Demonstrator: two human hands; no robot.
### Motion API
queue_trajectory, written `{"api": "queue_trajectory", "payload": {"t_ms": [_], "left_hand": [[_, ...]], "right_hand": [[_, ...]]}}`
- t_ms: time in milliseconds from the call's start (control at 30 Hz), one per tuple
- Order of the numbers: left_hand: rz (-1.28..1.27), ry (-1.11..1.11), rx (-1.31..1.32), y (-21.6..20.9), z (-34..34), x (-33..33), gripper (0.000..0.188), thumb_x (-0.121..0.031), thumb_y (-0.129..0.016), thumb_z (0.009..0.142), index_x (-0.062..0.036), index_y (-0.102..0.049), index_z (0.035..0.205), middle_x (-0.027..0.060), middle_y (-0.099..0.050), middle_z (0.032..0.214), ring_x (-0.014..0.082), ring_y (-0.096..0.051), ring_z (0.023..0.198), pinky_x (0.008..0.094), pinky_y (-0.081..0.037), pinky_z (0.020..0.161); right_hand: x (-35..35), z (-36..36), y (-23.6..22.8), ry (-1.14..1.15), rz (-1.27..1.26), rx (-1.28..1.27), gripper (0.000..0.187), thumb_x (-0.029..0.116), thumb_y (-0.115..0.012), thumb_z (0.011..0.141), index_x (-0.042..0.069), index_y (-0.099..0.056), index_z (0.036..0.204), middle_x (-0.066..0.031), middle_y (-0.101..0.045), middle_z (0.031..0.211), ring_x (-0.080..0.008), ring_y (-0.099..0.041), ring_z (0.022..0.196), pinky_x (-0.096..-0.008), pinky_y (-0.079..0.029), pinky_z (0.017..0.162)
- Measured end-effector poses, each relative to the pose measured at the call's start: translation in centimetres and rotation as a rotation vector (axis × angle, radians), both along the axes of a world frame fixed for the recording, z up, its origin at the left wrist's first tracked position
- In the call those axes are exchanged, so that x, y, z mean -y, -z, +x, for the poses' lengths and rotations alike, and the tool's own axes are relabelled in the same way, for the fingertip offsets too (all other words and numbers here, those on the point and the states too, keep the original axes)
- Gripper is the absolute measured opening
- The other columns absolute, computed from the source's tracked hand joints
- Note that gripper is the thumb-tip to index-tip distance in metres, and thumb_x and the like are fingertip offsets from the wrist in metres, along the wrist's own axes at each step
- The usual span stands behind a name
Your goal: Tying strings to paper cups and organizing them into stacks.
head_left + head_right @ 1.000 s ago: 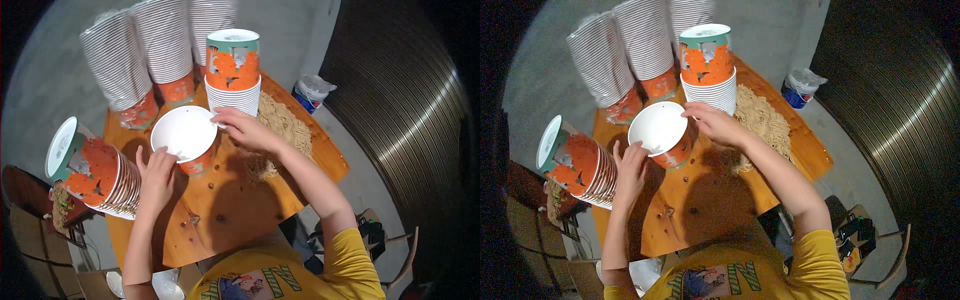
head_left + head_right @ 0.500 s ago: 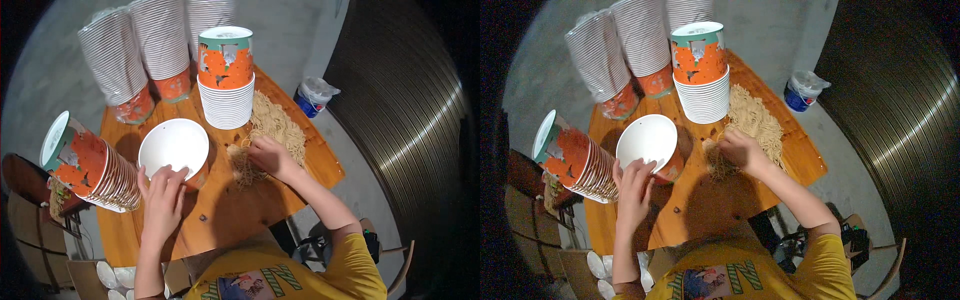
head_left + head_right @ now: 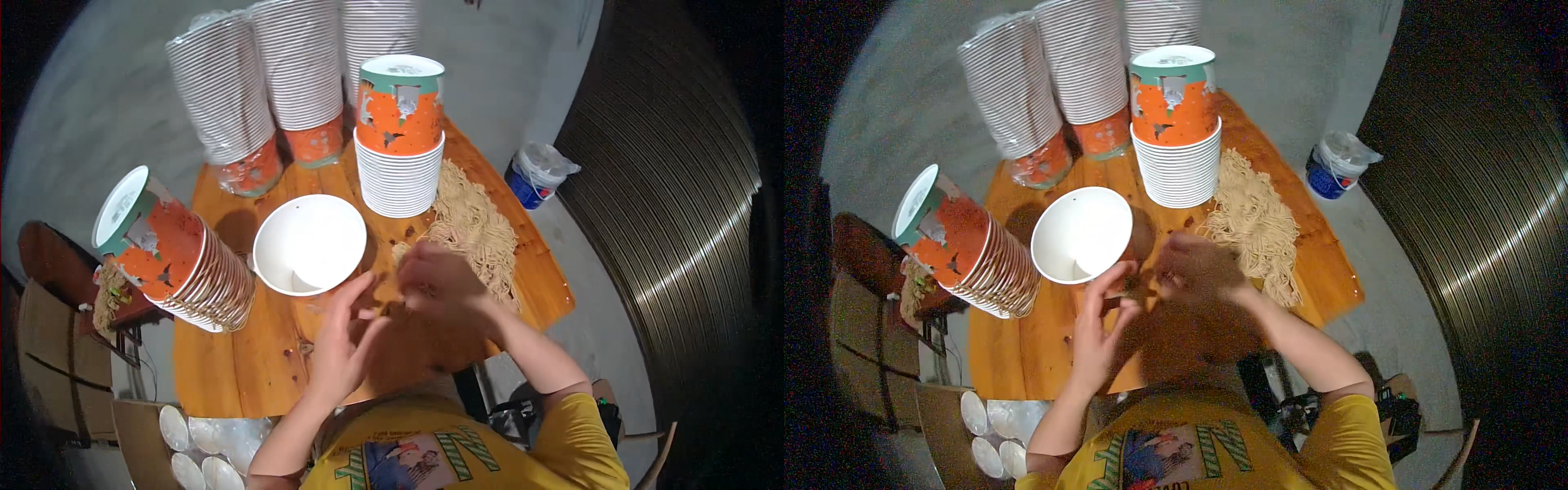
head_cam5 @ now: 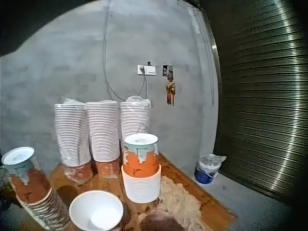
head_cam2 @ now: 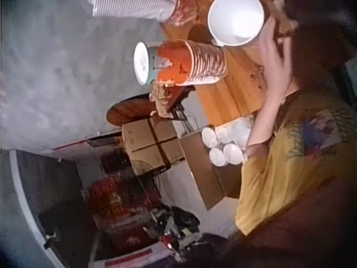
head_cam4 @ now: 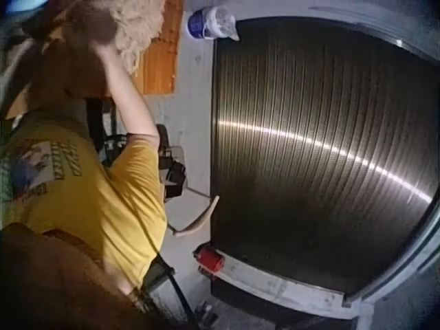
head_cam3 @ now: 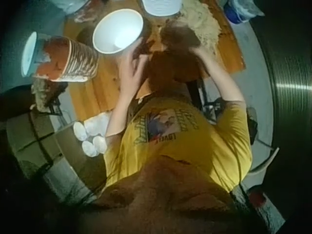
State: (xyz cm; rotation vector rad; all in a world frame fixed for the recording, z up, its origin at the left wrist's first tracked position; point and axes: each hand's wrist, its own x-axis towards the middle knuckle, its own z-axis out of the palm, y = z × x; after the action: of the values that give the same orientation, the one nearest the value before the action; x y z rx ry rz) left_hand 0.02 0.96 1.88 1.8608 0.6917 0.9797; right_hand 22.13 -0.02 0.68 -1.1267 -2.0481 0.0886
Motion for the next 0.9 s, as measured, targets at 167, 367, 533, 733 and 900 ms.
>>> {"api": "queue_trajectory", "payload": {"t_ms": [167,367,533,733,900], "left_hand": [[-0.426,0.129,0.227,2.1,-1.3,-0.4,0.035,-0.006,-0.053,0.093,-0.0038,-0.044,0.127,0.0017,-0.058,0.093,0.006,-0.052,0.076,0.0186,-0.042,0.067],[-0.565,0.116,0.323,4.1,-3.3,-1.2,0.019,-0.011,-0.053,0.094,-0.004,-0.053,0.112,-0.0004,-0.057,0.085,0.0046,-0.051,0.073,0.0189,-0.042,0.062],[-0.539,0.0,0.242,4.0,-1.6,-1.2,0.017,-0.016,-0.058,0.093,-0.0046,-0.055,0.106,-0.0037,-0.056,0.081,0.0032,-0.049,0.072,0.0183,-0.041,0.062],[-0.715,0.052,0.216,4.8,-2.4,-1.6,0.014,-0.016,-0.054,0.095,-0.0029,-0.058,0.097,0.0006,-0.058,0.079,0.0068,-0.049,0.067,0.0197,-0.041,0.061],[-0.528,-0.039,0.032,5.1,-5.0,-1.2,0.02,-0.021,-0.052,0.096,-0.0034,-0.06,0.092,0.0,-0.06,0.071,0.0063,-0.054,0.062,0.0207,-0.042,0.056]], "right_hand": [[1.6,-5.5,-2.7,-0.051,-0.079,-0.26,0.008,0.009,-0.061,0.078,0.005,-0.055,0.081,-0.0087,-0.055,0.08,-0.0292,-0.056,0.08,-0.0383,-0.046,0.069],[-0.2,-5.8,-1.5,-0.056,-0.201,-0.257,0.011,0.011,-0.06,0.084,0.001,-0.055,0.081,-0.0081,-0.056,0.08,-0.022,-0.058,0.079,-0.0329,-0.047,0.069],[-0.2,-6.5,-0.4,0.001,-0.6,-0.594,0.018,0.018,-0.061,0.088,0.001,-0.059,0.083,-0.0039,-0.059,0.081,-0.0123,-0.058,0.078,-0.0283,-0.047,0.072],[0.4,-6.2,-0.1,0.092,-0.615,-0.624,0.016,0.017,-0.06,0.087,0.001,-0.059,0.086,-0.0068,-0.059,0.075,-0.0126,-0.058,0.071,-0.0286,-0.048,0.068],[1.3,-5.2,1.0,0.173,-0.596,-0.363,0.015,0.016,-0.06,0.086,0.002,-0.058,0.09,-0.0119,-0.061,0.077,-0.0202,-0.061,0.071,-0.0326,-0.049,0.068]]}}
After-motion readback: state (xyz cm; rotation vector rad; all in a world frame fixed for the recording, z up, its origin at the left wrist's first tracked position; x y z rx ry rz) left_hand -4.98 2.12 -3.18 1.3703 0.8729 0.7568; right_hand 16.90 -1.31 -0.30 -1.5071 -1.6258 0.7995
